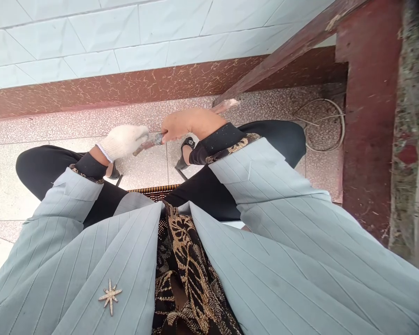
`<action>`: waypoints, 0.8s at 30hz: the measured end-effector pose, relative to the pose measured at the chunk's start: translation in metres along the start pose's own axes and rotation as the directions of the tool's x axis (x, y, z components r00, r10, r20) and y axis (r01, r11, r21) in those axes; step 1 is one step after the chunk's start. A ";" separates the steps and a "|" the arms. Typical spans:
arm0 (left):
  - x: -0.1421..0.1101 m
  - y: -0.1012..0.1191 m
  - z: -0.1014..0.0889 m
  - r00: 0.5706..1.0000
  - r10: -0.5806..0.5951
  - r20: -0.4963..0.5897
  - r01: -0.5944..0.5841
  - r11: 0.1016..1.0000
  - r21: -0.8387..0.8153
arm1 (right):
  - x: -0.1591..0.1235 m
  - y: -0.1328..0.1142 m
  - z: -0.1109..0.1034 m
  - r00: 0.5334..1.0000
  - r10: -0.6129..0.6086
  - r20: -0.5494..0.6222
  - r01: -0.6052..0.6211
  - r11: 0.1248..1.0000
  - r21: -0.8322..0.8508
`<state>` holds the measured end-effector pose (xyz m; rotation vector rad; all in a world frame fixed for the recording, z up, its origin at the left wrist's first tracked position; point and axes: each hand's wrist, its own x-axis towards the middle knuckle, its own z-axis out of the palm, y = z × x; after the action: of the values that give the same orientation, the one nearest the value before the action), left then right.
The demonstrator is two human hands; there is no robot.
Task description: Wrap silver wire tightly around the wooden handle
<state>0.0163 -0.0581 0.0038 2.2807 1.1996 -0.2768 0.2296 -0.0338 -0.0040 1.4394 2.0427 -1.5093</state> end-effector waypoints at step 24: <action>-0.003 -0.012 -0.002 0.997 0.076 0.024 -0.073 0.993 -0.097 | -0.019 -0.019 -0.006 0.932 -0.067 0.357 0.098 0.993 -0.068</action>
<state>0.0051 -0.0533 0.0024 2.2252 1.0881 -0.2168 0.2262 -0.0390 0.0225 0.9745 1.9367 -1.5594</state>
